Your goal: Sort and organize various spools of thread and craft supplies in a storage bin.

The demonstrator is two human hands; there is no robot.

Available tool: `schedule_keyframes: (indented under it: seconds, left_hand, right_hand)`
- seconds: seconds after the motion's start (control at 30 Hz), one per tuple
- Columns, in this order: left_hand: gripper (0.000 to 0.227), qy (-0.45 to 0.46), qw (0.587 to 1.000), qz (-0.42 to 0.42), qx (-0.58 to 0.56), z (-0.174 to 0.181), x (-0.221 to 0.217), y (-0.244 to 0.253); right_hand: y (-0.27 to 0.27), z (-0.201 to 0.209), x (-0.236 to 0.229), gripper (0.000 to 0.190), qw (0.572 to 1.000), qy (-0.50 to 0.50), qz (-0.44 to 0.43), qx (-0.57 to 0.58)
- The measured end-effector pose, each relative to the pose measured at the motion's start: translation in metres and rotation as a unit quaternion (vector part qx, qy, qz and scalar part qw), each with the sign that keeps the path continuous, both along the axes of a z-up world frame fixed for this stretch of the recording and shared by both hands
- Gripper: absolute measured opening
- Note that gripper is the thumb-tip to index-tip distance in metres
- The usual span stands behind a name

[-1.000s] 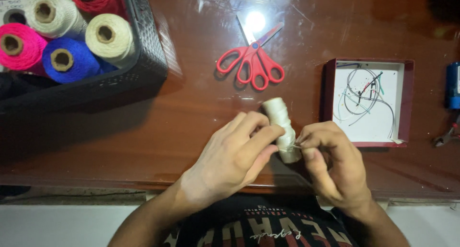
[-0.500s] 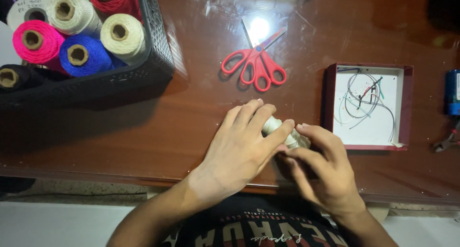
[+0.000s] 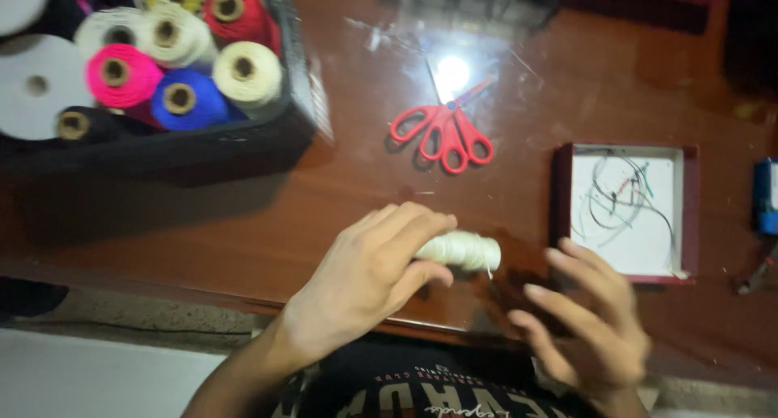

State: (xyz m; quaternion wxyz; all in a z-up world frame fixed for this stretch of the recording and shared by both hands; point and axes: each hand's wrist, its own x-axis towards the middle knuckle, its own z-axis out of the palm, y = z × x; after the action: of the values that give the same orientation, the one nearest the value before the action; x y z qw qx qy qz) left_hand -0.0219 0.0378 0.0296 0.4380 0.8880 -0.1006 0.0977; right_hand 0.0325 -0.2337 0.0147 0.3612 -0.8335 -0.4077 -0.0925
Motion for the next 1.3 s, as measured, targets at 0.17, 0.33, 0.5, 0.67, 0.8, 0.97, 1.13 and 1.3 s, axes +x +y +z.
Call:
schedule_keyframes:
  seconds: [0.17, 0.33, 0.5, 0.67, 0.8, 0.97, 1.13, 1.3]
  left_hand:
    - [0.043, 0.055, 0.988, 0.006, -0.146, 0.013, -0.018, 0.017]
    - [0.049, -0.076, 0.983, -0.09, -0.14, 0.02, -0.026, 0.026]
    - [0.047, -0.135, 0.986, -0.058, -0.084, 0.023, -0.034, 0.041]
    - [0.048, -0.166, 0.985, -0.012, -0.052, 0.041, -0.041, 0.073]
    - [0.063, -0.249, 0.962, 0.107, 0.019, 0.051, -0.056, 0.107]
    - [0.058, -0.398, 0.872, 0.22, 0.18, 0.016, -0.084, 0.179]
    - [0.084, -0.285, 0.858, 0.42, 0.074, -0.013, -0.089, 0.215]
    - [0.096, -0.231, 0.894, 0.38, -0.06, -0.018, -0.074, 0.211]
  right_hand:
    - [-0.005, 0.014, 0.014, 0.041, 0.996, 0.053, -0.002, 0.071]
    - [0.019, 0.052, 0.045, 0.052, 0.925, 0.342, 0.167, 0.006]
    - [0.059, 0.064, 0.057, 0.059, 0.852, 0.437, 0.277, -0.077]
    - [0.083, 0.064, 0.074, 0.06, 0.841, 0.457, 0.222, -0.187]
    - [0.137, 0.096, 0.099, 0.058, 0.914, 0.261, 0.255, -0.175]
    - [0.21, 0.118, 0.136, 0.053, 0.956, 0.108, 0.198, -0.19]
    - [0.285, 0.131, 0.16, 0.05, 0.957, -0.036, 0.179, -0.225]
    - [0.335, 0.108, 0.175, 0.047, 0.946, -0.05, 0.236, -0.216]
